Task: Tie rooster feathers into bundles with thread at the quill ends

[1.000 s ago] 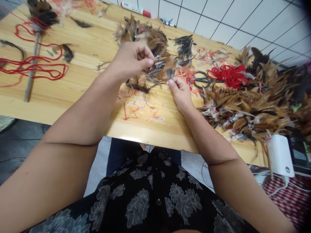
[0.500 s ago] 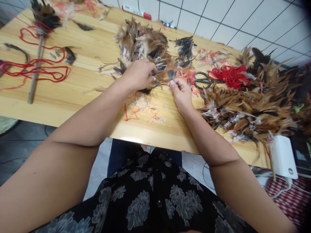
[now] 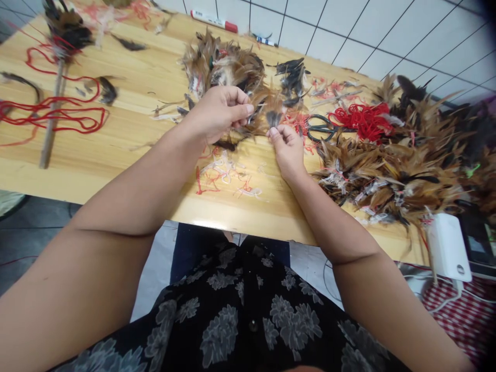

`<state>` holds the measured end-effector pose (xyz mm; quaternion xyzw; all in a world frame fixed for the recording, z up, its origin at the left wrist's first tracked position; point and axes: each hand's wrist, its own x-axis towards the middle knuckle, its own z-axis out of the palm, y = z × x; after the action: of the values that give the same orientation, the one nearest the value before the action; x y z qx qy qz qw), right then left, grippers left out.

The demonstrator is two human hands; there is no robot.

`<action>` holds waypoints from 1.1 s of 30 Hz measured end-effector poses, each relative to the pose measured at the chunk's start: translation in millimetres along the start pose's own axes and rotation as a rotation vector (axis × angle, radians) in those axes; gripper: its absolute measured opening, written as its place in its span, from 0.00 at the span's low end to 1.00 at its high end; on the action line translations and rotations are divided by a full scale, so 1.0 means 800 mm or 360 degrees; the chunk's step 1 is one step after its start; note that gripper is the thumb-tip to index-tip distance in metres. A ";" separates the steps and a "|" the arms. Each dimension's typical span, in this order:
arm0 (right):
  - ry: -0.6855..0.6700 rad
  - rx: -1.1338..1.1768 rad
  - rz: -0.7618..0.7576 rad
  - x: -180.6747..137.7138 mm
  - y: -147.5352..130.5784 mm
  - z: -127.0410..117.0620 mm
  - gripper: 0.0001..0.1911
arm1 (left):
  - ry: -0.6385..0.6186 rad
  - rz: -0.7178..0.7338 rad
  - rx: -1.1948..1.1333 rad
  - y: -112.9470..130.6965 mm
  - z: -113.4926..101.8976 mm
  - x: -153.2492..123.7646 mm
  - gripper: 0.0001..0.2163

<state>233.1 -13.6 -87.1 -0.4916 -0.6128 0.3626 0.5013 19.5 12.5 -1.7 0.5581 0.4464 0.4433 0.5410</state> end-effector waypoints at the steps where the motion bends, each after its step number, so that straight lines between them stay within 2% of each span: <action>1: 0.0003 0.0007 0.0006 0.000 0.000 0.000 0.37 | -0.0088 -0.0028 -0.0086 -0.001 0.003 -0.001 0.14; 3: 0.0007 0.0032 0.0032 -0.001 -0.003 0.000 0.35 | -0.0230 -0.0090 -0.0192 -0.004 0.008 -0.003 0.16; 6: 0.0006 0.0075 0.0092 -0.002 -0.009 0.002 0.34 | -0.0328 -0.0154 -0.0298 -0.012 0.015 -0.004 0.19; 13: -0.0069 0.0034 0.0073 -0.002 -0.009 0.006 0.35 | -0.0233 -0.0081 -0.0289 -0.026 0.028 -0.002 0.20; 19: -0.0090 -0.0007 0.0086 -0.001 -0.008 0.005 0.32 | -0.0126 -0.0083 -0.0133 -0.030 0.030 -0.003 0.21; 25: -0.0123 0.0008 0.0140 -0.002 -0.018 0.004 0.30 | -0.0232 -0.0008 -0.0159 -0.035 0.030 -0.005 0.23; 33: -0.0206 -0.0103 -0.0013 -0.001 -0.006 0.002 0.34 | -0.0264 -0.0129 -0.0212 -0.028 0.025 -0.004 0.21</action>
<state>230.3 -15.8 -83.0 -0.4806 -0.6573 0.3717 0.4460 38.3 5.6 -24.3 0.5372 0.3918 0.4022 0.6293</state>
